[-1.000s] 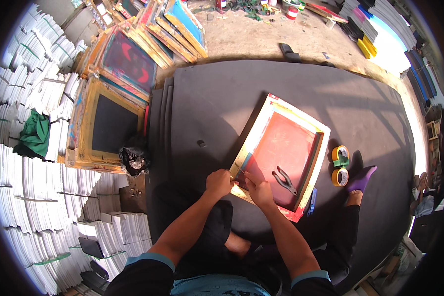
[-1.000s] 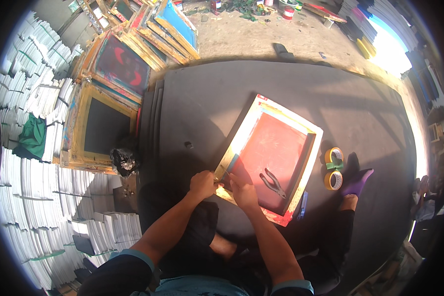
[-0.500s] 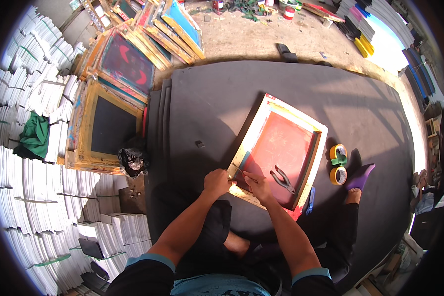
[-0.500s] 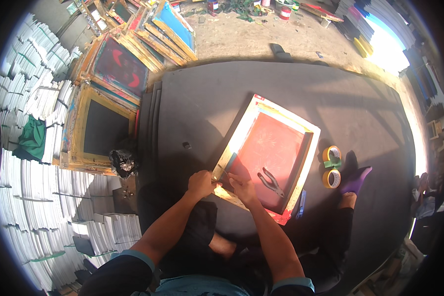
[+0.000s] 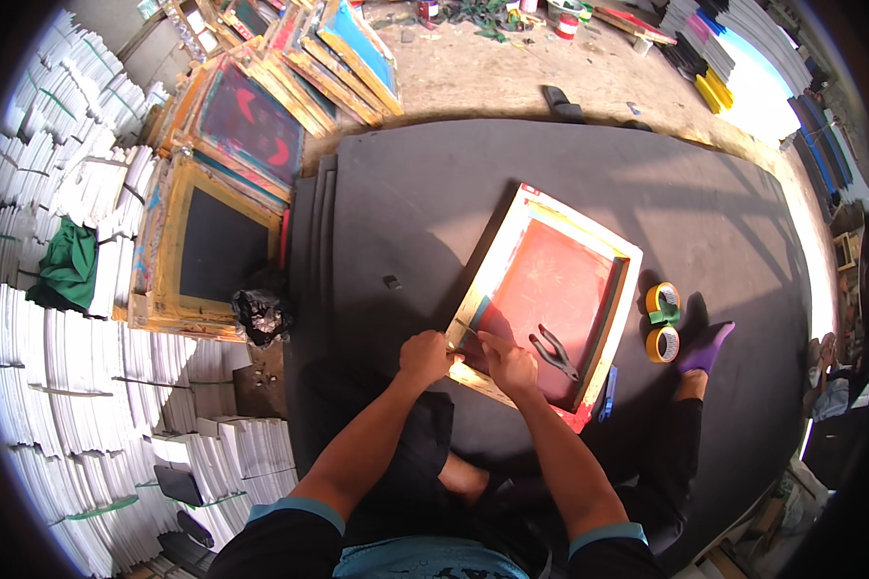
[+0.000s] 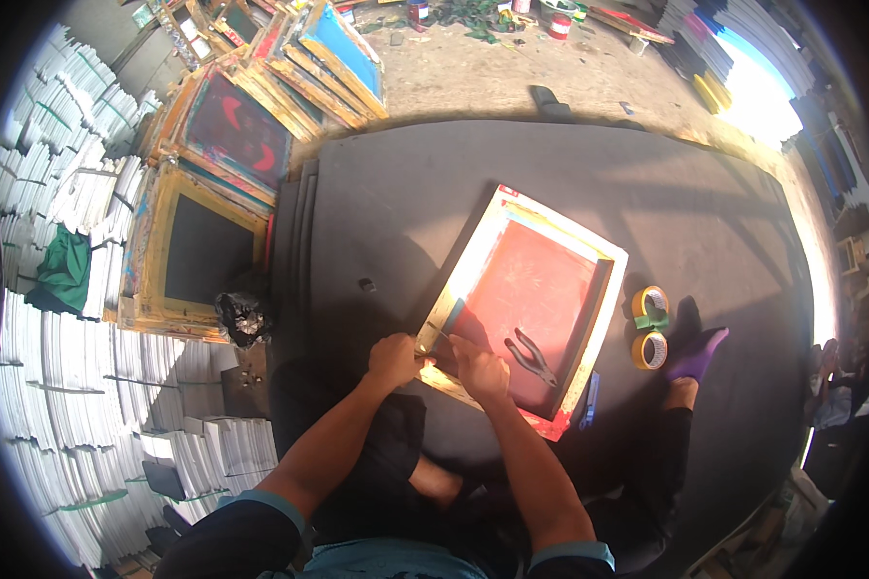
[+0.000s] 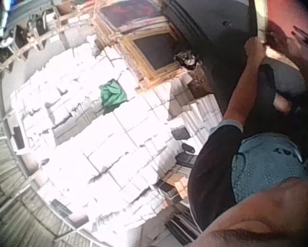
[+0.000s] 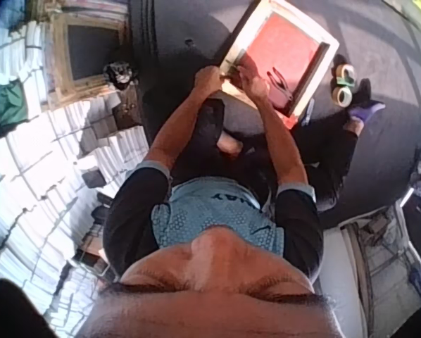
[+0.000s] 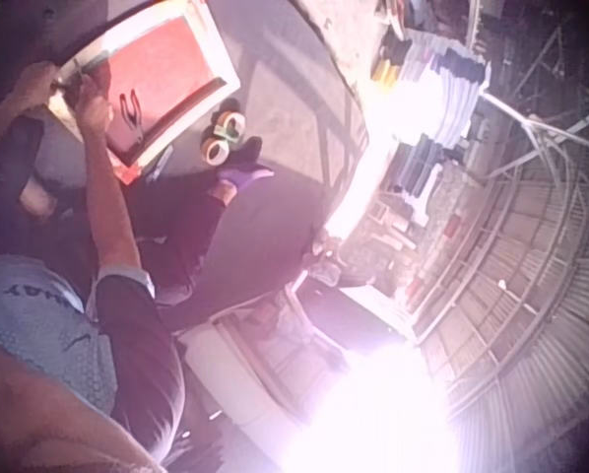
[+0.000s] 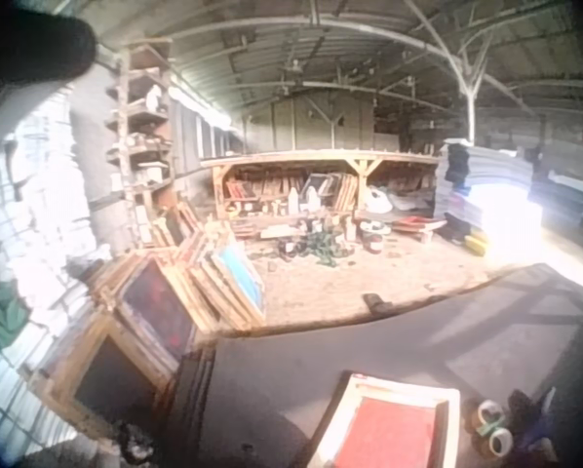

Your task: The person sits on the floor and cleans the inside of a wooden screen-printing frame using a cloth and a small tool. They wipe the red mesh surface and scrape along the edges, then use pliers to remove small debris from the frame.

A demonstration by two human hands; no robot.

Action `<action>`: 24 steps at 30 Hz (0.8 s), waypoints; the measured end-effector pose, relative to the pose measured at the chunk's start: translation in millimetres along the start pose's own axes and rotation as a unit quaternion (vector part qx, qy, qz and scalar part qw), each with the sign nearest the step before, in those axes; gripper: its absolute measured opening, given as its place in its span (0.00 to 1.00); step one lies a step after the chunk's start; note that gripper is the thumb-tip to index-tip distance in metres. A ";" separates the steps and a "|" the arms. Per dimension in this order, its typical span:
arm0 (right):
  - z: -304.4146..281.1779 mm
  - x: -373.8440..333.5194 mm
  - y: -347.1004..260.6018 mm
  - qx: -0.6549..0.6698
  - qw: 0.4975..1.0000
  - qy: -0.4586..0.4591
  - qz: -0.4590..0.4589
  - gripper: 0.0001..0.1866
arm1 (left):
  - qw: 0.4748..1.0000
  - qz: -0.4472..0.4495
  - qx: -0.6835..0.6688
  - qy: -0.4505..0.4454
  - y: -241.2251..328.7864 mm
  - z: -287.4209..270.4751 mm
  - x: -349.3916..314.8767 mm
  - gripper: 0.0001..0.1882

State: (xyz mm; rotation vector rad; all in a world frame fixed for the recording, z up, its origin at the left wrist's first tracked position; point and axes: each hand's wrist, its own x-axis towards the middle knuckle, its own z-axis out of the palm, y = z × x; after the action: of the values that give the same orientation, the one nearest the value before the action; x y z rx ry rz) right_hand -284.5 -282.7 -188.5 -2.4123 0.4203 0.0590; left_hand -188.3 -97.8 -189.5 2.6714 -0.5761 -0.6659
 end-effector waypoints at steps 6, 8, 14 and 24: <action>-9.2 6.3 -0.1 0.064 0.997 -0.023 0.036 0.17 | 0.998 -0.019 -0.036 -0.054 5.7 -10.3 1.2 0.28; -7.4 10.2 6.1 0.087 0.996 -0.023 0.029 0.17 | 1.000 -0.004 -0.021 -0.022 2.3 -4.9 0.6 0.25; -9.5 22.4 18.6 0.236 0.960 -0.120 0.095 0.17 | 1.000 0.007 -0.017 -0.019 1.8 -7.9 -0.1 0.27; -1.3 -0.1 0.0 0.052 0.998 -0.021 0.004 0.17 | 1.000 -0.003 -0.014 -0.010 -3.2 -4.5 -0.6 0.27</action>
State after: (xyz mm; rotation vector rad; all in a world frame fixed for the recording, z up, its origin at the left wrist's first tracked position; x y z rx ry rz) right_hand -284.7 -283.5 -187.4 -2.3025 0.4030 0.0878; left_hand -185.5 -93.8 -186.8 2.6448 -0.5614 -0.6979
